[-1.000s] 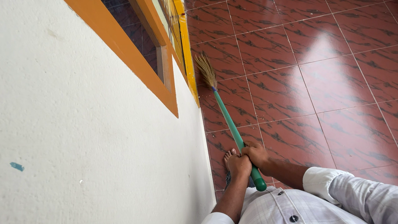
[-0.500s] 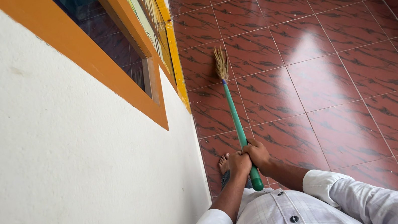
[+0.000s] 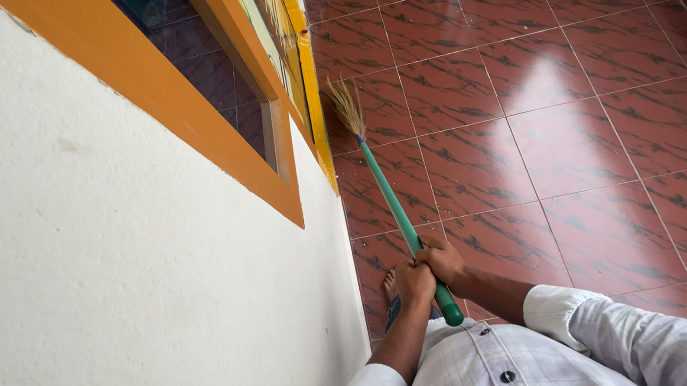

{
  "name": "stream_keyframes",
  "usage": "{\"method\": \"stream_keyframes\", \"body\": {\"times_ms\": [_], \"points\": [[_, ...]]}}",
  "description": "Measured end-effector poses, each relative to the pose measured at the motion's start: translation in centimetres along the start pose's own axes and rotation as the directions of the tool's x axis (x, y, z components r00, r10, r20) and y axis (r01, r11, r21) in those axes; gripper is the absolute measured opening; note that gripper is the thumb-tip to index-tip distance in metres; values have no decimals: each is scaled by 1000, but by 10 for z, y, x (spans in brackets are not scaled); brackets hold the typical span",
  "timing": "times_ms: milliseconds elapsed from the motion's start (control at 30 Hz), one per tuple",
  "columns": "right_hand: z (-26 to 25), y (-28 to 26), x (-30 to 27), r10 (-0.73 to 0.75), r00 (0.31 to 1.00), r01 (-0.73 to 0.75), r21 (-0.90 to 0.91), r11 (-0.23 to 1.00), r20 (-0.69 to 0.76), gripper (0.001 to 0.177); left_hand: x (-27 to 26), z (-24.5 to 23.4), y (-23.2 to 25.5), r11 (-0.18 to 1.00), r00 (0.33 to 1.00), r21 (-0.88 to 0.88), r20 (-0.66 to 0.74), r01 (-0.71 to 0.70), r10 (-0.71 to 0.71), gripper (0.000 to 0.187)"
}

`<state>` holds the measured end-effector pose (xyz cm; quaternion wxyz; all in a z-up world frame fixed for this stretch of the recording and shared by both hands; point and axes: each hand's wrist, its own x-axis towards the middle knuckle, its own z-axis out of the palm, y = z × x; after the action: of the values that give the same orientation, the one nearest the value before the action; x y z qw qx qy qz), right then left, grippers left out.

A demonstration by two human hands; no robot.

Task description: The person sweeps debris along a tiled corridor using a broom.

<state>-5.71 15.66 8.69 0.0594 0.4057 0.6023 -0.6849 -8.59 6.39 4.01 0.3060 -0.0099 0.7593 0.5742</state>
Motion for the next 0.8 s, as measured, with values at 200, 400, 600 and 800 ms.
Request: {"method": "stream_keyframes", "body": {"times_ms": [200, 400, 600, 800], "points": [[5, -16, 6, 78, 997, -78, -48, 996, 17, 34, 9, -4, 3, 988, 990, -69, 37, 137, -134, 29], [-1, -12, 30, 61, 998, -61, -23, 998, 16, 30, 20, -6, 23, 972, 987, 188, 48, 140, -151, 36], [-11, -36, 31, 194, 980, -190, 89, 978, -36, 31, 29, -1, 52, 904, 976, 402, 89, 146, -197, 38], [-23, -42, 40, 9, 991, 0, 65, 998, -131, 35, 41, 15, 66, 978, 965, 24, 156, 209, -211, 29]]}}
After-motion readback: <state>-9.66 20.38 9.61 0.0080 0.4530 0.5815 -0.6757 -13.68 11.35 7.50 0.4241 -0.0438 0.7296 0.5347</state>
